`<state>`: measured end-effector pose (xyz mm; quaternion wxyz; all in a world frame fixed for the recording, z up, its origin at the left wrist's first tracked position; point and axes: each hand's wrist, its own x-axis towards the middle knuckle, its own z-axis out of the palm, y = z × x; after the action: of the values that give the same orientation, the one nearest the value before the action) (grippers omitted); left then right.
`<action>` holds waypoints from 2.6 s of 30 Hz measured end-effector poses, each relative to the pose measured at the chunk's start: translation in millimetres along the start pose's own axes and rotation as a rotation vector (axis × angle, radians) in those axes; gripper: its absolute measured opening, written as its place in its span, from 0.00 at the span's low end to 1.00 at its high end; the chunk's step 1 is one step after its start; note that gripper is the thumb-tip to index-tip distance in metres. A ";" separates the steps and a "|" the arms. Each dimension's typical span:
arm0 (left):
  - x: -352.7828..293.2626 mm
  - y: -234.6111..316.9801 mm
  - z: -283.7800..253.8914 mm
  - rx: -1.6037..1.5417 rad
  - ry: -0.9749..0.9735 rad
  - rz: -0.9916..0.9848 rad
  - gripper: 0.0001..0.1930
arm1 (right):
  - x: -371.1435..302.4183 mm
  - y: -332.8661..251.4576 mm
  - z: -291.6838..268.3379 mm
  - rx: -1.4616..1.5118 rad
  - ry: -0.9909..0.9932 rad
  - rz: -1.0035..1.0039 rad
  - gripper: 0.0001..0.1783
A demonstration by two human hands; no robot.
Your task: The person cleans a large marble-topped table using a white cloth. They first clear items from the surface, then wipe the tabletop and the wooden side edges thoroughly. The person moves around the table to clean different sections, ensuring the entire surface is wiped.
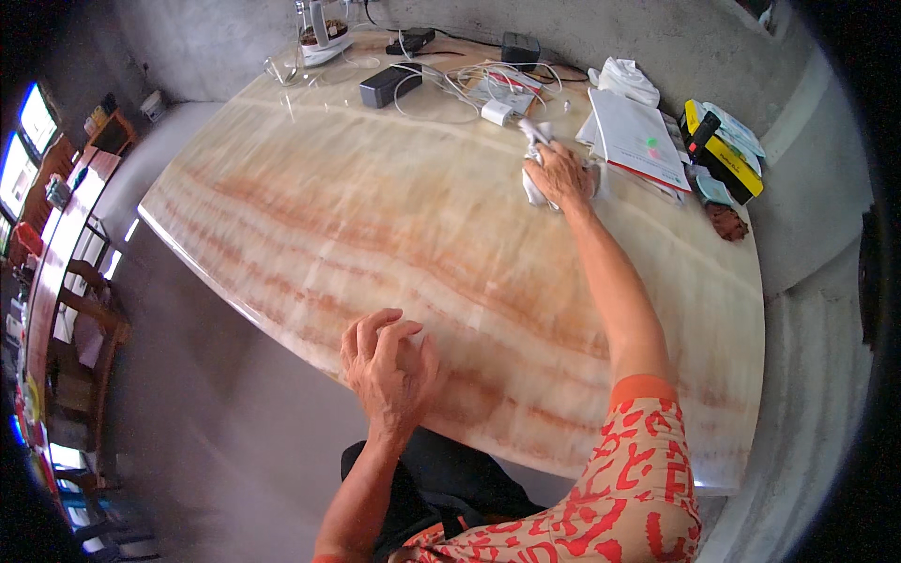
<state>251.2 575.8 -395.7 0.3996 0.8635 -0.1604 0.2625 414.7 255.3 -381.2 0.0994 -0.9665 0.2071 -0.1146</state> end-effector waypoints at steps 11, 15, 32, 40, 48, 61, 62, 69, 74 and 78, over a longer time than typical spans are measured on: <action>-3.1 0.6 2.2 -0.127 0.082 0.095 0.08 | -144.0 -12.2 -14.4 0.109 -0.096 -0.769 0.27; -5.5 -2.1 -2.4 -0.203 0.084 0.109 0.08 | -190.4 -17.7 -38.1 0.122 -0.089 -0.925 0.27; -2.8 -2.9 -7.5 -0.219 0.020 0.029 0.03 | -32.7 -46.9 15.2 0.007 0.024 -0.397 0.31; -5.7 -7.3 -2.9 -0.273 0.066 0.047 0.07 | -7.9 -57.1 21.7 0.015 0.010 -0.357 0.27; -0.4 -1.3 -5.1 -0.231 0.104 0.025 0.03 | -93.8 -65.1 10.4 0.063 -0.085 -0.797 0.27; -2.1 0.8 -1.0 -0.122 0.108 -0.031 0.06 | -151.7 -59.4 -16.0 0.194 -0.172 -1.157 0.30; -2.8 0.0 -1.1 -0.109 0.097 -0.041 0.06 | -141.6 -66.2 -11.7 0.184 -0.165 -1.146 0.30; -2.8 -2.8 -3.4 -0.033 0.055 -0.009 0.09 | -68.9 -113.4 25.8 0.109 -0.141 -1.009 0.32; -3.5 -5.4 -7.4 -0.054 0.004 0.018 0.11 | -22.2 -144.5 41.9 0.100 -0.102 -0.818 0.32; -0.6 -1.5 -10.3 -0.091 -0.064 0.026 0.10 | 14.8 -157.8 62.8 0.131 0.010 -0.669 0.28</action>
<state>248.1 584.8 -391.4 0.4297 0.8503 -0.1961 0.2324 503.9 399.3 -400.6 0.1171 -0.9719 -0.1287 -0.1586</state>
